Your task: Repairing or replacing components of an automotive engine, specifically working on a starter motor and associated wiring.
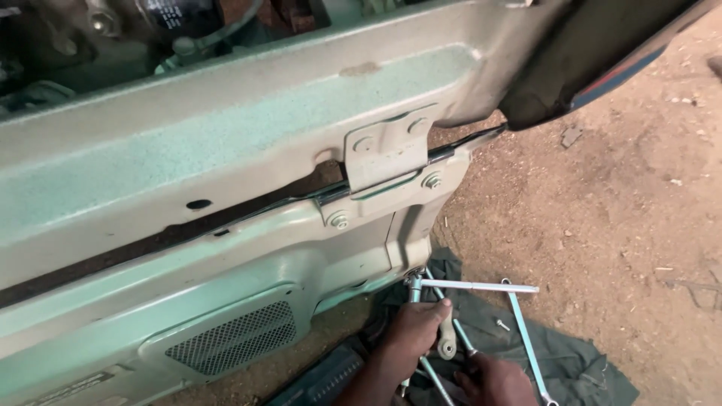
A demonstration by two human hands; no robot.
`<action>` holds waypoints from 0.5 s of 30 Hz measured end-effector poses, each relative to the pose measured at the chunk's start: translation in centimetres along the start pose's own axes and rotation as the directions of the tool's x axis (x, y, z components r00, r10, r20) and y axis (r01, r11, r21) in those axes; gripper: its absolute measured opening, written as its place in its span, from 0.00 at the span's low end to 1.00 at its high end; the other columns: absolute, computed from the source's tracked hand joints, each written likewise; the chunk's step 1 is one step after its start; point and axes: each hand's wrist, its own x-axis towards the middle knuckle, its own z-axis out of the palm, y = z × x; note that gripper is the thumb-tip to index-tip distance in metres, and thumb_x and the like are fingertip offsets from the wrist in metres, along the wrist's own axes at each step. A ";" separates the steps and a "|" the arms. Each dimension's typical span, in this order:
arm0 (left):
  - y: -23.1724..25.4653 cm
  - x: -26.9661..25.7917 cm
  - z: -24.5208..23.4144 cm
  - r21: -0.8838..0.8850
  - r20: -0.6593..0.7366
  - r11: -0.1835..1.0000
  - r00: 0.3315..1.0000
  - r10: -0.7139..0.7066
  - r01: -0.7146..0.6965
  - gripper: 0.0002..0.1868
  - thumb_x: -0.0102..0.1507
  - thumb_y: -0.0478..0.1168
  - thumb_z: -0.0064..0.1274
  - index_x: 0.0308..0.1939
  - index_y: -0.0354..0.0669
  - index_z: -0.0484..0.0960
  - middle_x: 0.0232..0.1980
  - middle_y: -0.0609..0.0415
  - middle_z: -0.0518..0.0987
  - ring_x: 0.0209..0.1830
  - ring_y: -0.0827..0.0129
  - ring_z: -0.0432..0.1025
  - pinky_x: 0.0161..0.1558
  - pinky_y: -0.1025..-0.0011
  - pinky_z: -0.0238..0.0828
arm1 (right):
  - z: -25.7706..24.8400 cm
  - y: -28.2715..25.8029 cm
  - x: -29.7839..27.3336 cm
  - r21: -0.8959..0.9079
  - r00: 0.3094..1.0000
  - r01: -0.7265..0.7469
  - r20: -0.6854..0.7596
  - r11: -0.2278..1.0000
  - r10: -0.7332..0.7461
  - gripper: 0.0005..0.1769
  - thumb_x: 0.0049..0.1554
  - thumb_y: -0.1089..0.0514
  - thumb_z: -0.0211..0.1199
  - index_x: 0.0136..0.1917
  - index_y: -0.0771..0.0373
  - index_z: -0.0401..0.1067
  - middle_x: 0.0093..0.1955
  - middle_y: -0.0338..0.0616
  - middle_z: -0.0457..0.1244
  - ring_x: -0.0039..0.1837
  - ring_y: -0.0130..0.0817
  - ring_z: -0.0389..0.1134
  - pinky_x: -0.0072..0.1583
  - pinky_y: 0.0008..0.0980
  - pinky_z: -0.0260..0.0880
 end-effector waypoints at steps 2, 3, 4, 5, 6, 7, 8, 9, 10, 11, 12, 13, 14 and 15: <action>-0.5 0.7 0.0 -0.070 0.020 0.997 0.999 0.036 -0.035 0.18 0.70 0.50 0.52 0.32 0.42 0.82 0.21 0.62 0.69 0.16 0.76 0.59 0.18 0.73 0.53 | -0.7 2.9 1.2 0.015 0.998 0.059 0.035 0.998 -0.060 0.18 0.49 0.40 0.74 0.47 0.51 0.81 0.46 0.41 0.75 0.52 0.37 0.78 0.56 0.34 0.76; -0.4 0.6 -0.1 -0.120 0.002 0.991 0.999 -0.051 0.051 0.15 0.69 0.48 0.53 0.35 0.42 0.81 0.23 0.61 0.71 0.18 0.75 0.62 0.19 0.73 0.55 | -1.5 4.1 1.3 0.429 0.995 -0.009 0.090 0.903 -0.033 0.16 0.50 0.47 0.73 0.47 0.57 0.79 0.43 0.49 0.75 0.47 0.44 0.78 0.51 0.41 0.79; -0.3 0.5 -0.3 -0.171 -0.012 0.976 0.990 -0.139 0.135 0.12 0.69 0.46 0.54 0.37 0.42 0.81 0.26 0.60 0.72 0.19 0.74 0.65 0.20 0.73 0.57 | -2.3 5.4 1.5 0.761 0.988 -0.095 0.150 0.641 -0.031 0.13 0.52 0.54 0.72 0.47 0.63 0.78 0.41 0.57 0.76 0.42 0.51 0.79 0.45 0.47 0.81; 0.2 0.1 -0.3 -0.176 -0.017 0.976 0.990 -0.137 0.132 0.12 0.69 0.46 0.54 0.37 0.42 0.81 0.26 0.60 0.72 0.19 0.74 0.65 0.20 0.73 0.57 | -2.8 6.0 1.7 0.759 0.988 -0.092 0.152 0.644 -0.037 0.13 0.52 0.54 0.72 0.47 0.63 0.78 0.41 0.57 0.76 0.42 0.51 0.79 0.45 0.47 0.81; 0.8 -0.3 -0.4 -0.289 -0.008 0.937 0.978 -0.209 0.198 0.11 0.69 0.45 0.53 0.41 0.41 0.81 0.29 0.57 0.75 0.22 0.72 0.68 0.20 0.72 0.60 | -3.3 6.6 1.9 0.890 0.995 -0.089 0.095 0.447 0.011 0.15 0.48 0.57 0.66 0.47 0.66 0.79 0.42 0.56 0.76 0.42 0.50 0.78 0.43 0.46 0.80; 1.4 -0.6 -0.3 -0.397 0.015 0.880 0.961 -0.277 0.260 0.10 0.69 0.43 0.51 0.45 0.41 0.82 0.32 0.54 0.79 0.25 0.70 0.72 0.21 0.72 0.62 | -4.0 7.4 2.0 0.972 0.996 -0.066 0.050 0.225 0.076 0.18 0.44 0.61 0.60 0.47 0.68 0.81 0.43 0.56 0.75 0.41 0.49 0.77 0.42 0.45 0.79; 1.4 -0.8 -0.2 -0.400 0.014 0.880 0.962 -0.274 0.257 0.10 0.69 0.43 0.51 0.45 0.41 0.82 0.32 0.54 0.79 0.25 0.70 0.72 0.21 0.72 0.62 | -3.5 7.7 2.6 0.971 0.996 -0.064 0.048 0.229 0.073 0.18 0.44 0.61 0.60 0.47 0.68 0.81 0.43 0.56 0.75 0.41 0.49 0.77 0.42 0.45 0.79; 1.5 -0.8 -0.2 -0.440 0.059 0.858 0.962 -0.266 0.265 0.12 0.70 0.44 0.50 0.46 0.39 0.82 0.33 0.52 0.80 0.26 0.69 0.73 0.22 0.71 0.65 | -3.2 8.0 3.4 0.930 0.989 -0.039 -0.017 0.366 0.149 0.16 0.49 0.58 0.66 0.49 0.68 0.81 0.44 0.58 0.73 0.42 0.48 0.74 0.42 0.46 0.75; 1.7 -0.8 -0.2 -0.478 0.104 0.835 0.961 -0.256 0.274 0.14 0.70 0.44 0.48 0.47 0.37 0.83 0.34 0.49 0.82 0.28 0.67 0.75 0.22 0.70 0.69 | -2.9 8.2 4.1 0.867 0.972 -0.027 -0.093 0.497 0.214 0.16 0.55 0.54 0.71 0.51 0.68 0.80 0.44 0.61 0.70 0.43 0.46 0.71 0.43 0.46 0.72; 1.3 -0.4 -0.1 -0.478 0.102 0.836 0.963 -0.251 0.269 0.14 0.70 0.44 0.48 0.47 0.37 0.83 0.34 0.49 0.82 0.28 0.67 0.75 0.22 0.70 0.69 | -3.6 6.4 3.4 0.867 0.973 -0.022 -0.096 0.497 0.210 0.16 0.55 0.54 0.71 0.51 0.68 0.80 0.44 0.61 0.70 0.43 0.46 0.71 0.43 0.46 0.72; 1.0 0.0 0.0 -0.496 0.116 0.827 0.964 -0.239 0.264 0.15 0.70 0.45 0.49 0.47 0.36 0.82 0.35 0.47 0.83 0.30 0.63 0.76 0.26 0.67 0.73 | -4.2 4.5 2.6 0.613 0.944 -0.010 -0.254 0.790 0.210 0.19 0.53 0.48 0.73 0.51 0.63 0.82 0.43 0.52 0.72 0.43 0.41 0.73 0.47 0.40 0.74; 0.5 0.2 0.0 -0.515 0.127 0.816 0.965 -0.230 0.262 0.15 0.71 0.45 0.49 0.48 0.35 0.81 0.37 0.44 0.83 0.32 0.59 0.77 0.29 0.65 0.78 | -4.7 2.6 1.7 0.271 0.909 -0.030 -0.394 0.962 0.139 0.21 0.51 0.43 0.75 0.52 0.58 0.84 0.42 0.45 0.74 0.43 0.36 0.76 0.50 0.36 0.76; 0.3 0.2 0.0 -0.516 0.123 0.816 0.966 -0.228 0.259 0.15 0.71 0.45 0.49 0.48 0.35 0.81 0.37 0.44 0.83 0.32 0.59 0.77 0.29 0.65 0.78 | -4.2 3.4 2.1 0.270 0.910 -0.026 -0.393 0.963 0.135 0.21 0.51 0.43 0.75 0.52 0.58 0.84 0.42 0.45 0.74 0.43 0.36 0.76 0.50 0.36 0.76; 0.2 0.3 -0.1 -0.547 0.169 0.801 0.969 -0.182 0.246 0.16 0.72 0.46 0.47 0.49 0.35 0.80 0.39 0.44 0.84 0.36 0.58 0.79 0.34 0.62 0.79 | -3.8 4.0 2.8 0.223 0.906 0.014 -0.416 0.975 0.083 0.20 0.50 0.43 0.74 0.49 0.58 0.85 0.42 0.43 0.74 0.43 0.33 0.74 0.50 0.35 0.75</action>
